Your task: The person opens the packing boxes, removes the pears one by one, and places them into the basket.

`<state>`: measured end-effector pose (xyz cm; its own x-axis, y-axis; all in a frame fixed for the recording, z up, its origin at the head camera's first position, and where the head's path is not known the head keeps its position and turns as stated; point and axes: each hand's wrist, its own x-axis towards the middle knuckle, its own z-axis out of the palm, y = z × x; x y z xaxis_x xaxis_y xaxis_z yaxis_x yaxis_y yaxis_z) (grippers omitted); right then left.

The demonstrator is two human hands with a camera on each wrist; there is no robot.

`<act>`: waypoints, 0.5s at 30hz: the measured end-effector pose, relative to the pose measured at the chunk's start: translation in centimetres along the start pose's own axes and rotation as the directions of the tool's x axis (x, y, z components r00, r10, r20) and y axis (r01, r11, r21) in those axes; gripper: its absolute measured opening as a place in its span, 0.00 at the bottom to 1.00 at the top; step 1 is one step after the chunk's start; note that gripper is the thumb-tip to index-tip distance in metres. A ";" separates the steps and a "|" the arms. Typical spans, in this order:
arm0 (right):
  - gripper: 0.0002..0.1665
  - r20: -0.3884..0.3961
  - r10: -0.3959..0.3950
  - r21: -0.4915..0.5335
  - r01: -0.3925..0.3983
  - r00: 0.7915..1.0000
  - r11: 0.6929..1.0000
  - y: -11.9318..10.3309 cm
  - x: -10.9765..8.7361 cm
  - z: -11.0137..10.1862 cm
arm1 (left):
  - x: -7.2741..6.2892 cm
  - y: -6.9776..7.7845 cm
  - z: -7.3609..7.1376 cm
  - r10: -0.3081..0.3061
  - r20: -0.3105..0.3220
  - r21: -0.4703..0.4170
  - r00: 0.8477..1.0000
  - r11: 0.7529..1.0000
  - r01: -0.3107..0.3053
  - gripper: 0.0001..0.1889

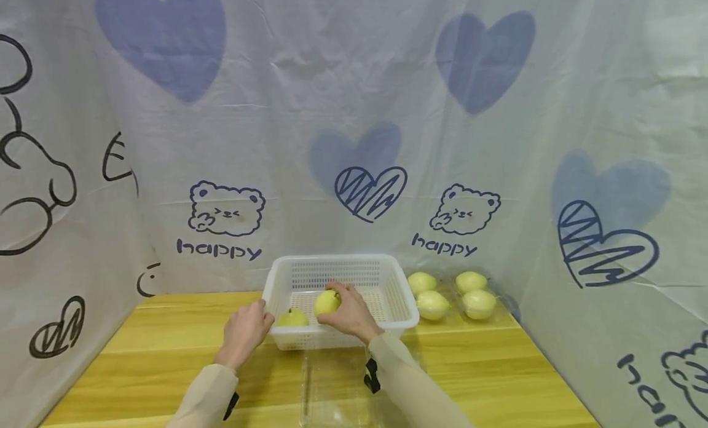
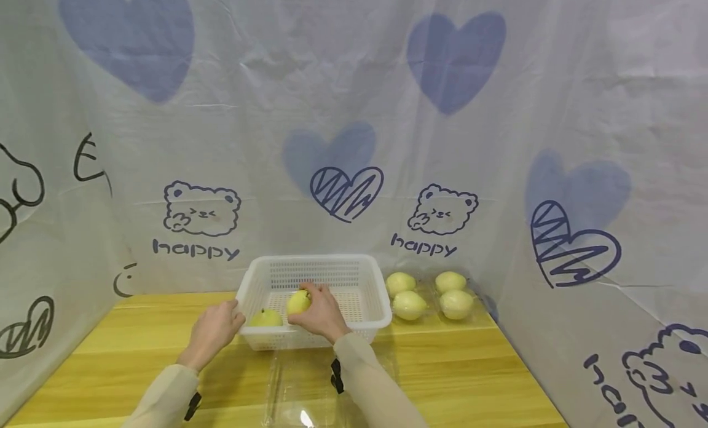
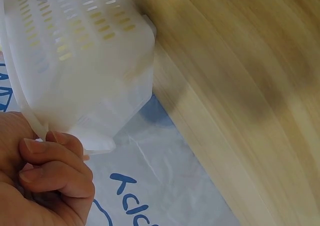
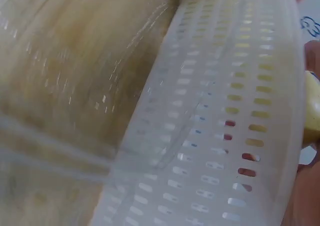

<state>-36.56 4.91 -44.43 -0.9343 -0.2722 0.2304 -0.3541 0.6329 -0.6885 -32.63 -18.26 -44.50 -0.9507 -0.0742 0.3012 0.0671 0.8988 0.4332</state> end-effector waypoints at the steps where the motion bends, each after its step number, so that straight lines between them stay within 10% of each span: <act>1: 0.41 0.012 0.005 -0.009 -0.005 1.000 1.000 0.0 0.0 0.0 | 0.0 0.0 0.0 -0.001 0.001 -0.001 1.000 1.000 0.001 0.06; 15: 0.36 0.190 0.061 -0.086 -0.045 0.980 0.995 0.1 1.5 0.5 | -0.1 -0.1 -0.1 -0.015 0.009 -0.016 1.000 1.000 0.015 0.07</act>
<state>-37.99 4.24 -44.53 -0.9293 -0.3654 0.0534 -0.3137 0.7047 -0.6364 -32.48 -18.39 -44.53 -0.9543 -0.0835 0.2869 0.0577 0.8906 0.4512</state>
